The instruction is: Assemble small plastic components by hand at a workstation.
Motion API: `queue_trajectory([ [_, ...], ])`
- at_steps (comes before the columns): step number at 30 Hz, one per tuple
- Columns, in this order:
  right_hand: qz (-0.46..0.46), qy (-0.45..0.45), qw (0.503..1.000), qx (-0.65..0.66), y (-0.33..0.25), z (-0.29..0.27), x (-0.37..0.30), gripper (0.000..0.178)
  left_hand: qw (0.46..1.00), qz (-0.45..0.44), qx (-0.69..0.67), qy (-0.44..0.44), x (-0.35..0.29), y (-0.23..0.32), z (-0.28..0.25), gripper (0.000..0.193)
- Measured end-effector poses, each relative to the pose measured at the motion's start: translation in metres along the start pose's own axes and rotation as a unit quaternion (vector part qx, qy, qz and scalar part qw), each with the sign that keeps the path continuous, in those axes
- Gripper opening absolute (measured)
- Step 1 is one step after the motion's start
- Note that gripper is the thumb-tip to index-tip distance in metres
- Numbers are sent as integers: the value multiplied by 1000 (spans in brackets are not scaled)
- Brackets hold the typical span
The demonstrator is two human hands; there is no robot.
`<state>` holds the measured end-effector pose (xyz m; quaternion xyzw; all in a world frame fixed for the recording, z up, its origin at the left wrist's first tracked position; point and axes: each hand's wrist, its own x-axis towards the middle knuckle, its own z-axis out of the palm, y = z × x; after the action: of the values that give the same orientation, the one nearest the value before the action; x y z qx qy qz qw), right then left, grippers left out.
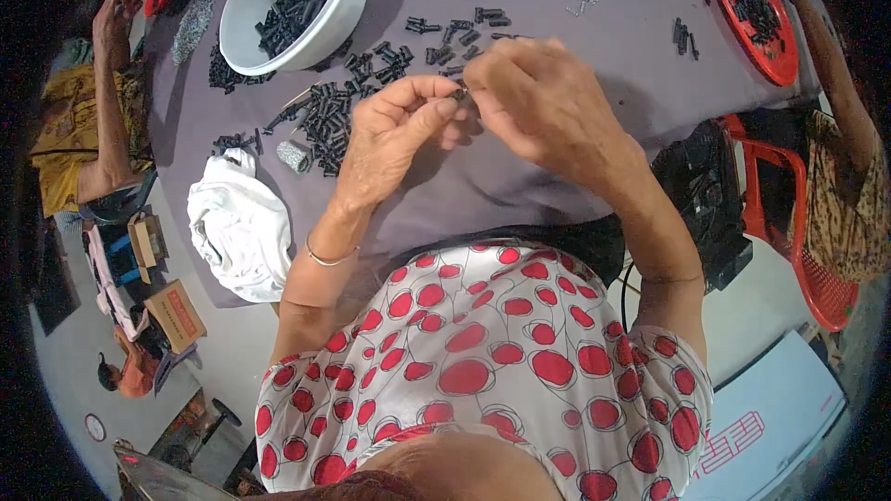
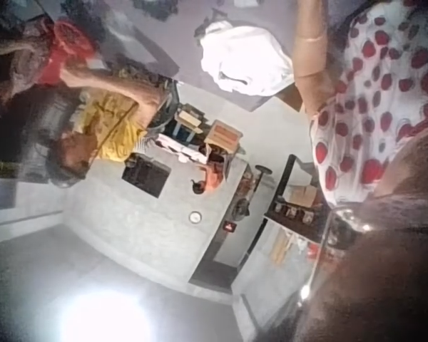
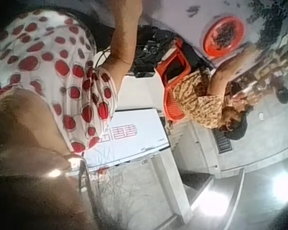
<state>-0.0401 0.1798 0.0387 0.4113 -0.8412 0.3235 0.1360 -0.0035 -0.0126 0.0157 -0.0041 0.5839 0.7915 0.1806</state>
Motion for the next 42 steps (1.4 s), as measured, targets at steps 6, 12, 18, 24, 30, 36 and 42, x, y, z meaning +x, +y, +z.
queue_trajectory([
  [6,35,29,996,79,-2,1,1,22,999,-24,-28,1,0,-1,-1,21],
  [12,39,-15,995,86,-4,5,-1,25,999,34,22,26,-1,-5,4,18],
  [18,10,-8,999,42,-11,4,1,26,995,56,74,39,-4,-3,6,15],
  [24,91,32,992,79,-17,1,1,25,999,-5,-39,5,-1,-1,-2,20],
  [30,104,75,991,20,-16,0,-10,24,986,-54,-157,-22,2,-2,-7,23],
  [36,152,75,985,-34,-15,13,-34,26,987,-33,-160,3,3,3,-7,21],
  [42,166,41,977,-130,-21,35,-45,25,989,-45,-134,34,3,4,-5,20],
])
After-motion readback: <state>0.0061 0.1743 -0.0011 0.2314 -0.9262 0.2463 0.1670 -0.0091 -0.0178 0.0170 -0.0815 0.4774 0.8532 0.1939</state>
